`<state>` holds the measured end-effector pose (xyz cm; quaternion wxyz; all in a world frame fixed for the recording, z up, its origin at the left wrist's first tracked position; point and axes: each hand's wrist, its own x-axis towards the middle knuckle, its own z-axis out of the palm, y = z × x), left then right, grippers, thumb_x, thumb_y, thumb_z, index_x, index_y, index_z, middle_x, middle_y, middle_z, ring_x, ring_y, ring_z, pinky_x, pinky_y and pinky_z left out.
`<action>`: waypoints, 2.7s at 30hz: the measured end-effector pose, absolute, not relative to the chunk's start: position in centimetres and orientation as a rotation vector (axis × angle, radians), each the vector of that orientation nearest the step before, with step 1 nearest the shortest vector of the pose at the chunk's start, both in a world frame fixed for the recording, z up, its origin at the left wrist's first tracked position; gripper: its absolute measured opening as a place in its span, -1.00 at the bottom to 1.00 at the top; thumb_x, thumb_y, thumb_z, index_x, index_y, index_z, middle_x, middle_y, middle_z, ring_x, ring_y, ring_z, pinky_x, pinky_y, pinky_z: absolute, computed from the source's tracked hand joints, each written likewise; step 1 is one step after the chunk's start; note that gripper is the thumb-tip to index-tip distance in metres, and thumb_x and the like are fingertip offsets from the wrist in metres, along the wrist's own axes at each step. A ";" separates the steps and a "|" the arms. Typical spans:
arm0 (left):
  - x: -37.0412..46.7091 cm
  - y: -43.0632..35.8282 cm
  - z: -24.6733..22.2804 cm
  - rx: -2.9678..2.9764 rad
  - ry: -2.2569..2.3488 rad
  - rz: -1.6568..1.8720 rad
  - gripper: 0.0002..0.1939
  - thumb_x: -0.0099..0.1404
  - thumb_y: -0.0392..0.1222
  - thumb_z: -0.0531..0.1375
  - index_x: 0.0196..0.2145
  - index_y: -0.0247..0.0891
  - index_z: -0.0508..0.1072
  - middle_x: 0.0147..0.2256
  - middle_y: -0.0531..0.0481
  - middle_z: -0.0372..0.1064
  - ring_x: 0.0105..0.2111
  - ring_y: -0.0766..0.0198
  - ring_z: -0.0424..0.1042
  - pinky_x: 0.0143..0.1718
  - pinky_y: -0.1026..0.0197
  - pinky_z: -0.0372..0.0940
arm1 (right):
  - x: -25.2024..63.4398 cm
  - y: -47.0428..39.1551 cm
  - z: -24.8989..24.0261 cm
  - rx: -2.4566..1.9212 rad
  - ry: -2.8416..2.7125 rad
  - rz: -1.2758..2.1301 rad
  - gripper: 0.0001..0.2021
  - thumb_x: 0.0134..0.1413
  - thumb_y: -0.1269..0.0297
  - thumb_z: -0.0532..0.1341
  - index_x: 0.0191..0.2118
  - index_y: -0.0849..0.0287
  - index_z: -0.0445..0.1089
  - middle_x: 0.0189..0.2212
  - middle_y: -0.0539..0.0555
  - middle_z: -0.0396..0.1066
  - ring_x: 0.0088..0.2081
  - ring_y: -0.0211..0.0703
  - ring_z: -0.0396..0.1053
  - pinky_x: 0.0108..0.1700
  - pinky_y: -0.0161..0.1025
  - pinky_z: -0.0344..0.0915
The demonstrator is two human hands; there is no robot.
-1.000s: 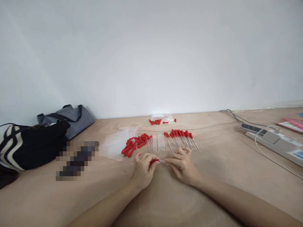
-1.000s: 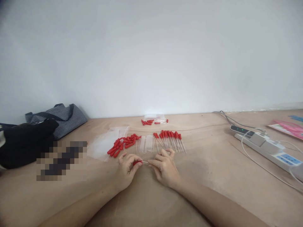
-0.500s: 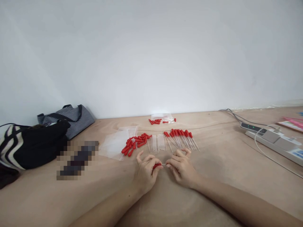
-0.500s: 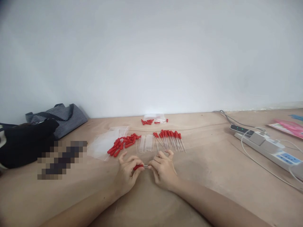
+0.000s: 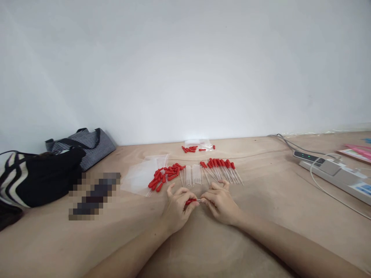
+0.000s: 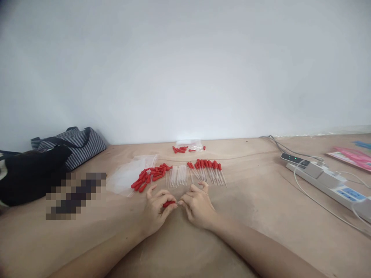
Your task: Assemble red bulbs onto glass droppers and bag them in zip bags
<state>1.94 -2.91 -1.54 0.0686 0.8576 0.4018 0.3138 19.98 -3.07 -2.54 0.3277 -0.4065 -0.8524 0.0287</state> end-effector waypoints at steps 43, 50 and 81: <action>-1.4 -1.1 0.0 2.830 1.775 0.603 -0.91 0.20 -0.21 0.08 -0.42 -0.23 0.35 -0.36 -0.04 0.38 -0.27 0.13 0.28 -0.14 -0.04 -0.05 | 18.6 4.5 -0.8 -2.134 -1.968 -0.025 -0.70 0.03 0.28 0.00 -0.35 0.28 0.45 -0.31 0.28 0.43 -0.18 0.07 0.26 -0.17 -0.04 -0.12; 0.8 -2.2 -1.2 2.808 1.415 0.699 -0.93 0.20 -0.25 0.08 -0.38 -0.21 0.37 -0.38 0.03 0.40 -0.29 0.17 0.29 -0.09 -0.07 -0.10 | 18.6 3.3 -0.2 -2.152 -2.043 -0.027 -0.75 -0.05 0.41 0.03 -0.40 0.24 0.46 -0.35 0.27 0.44 -0.22 0.07 0.29 -0.18 -0.04 -0.11; 1.8 -1.8 -2.1 2.699 1.263 1.016 -0.83 0.26 -0.30 0.03 -0.30 -0.18 0.40 -0.37 0.09 0.48 -0.22 0.23 0.39 0.11 -0.20 -0.48 | 20.4 -3.5 -3.2 -1.231 -1.967 0.005 -0.80 0.12 0.29 0.04 -0.39 0.06 0.40 -0.46 -0.01 0.40 -0.19 -0.15 0.23 -0.03 -0.07 -0.22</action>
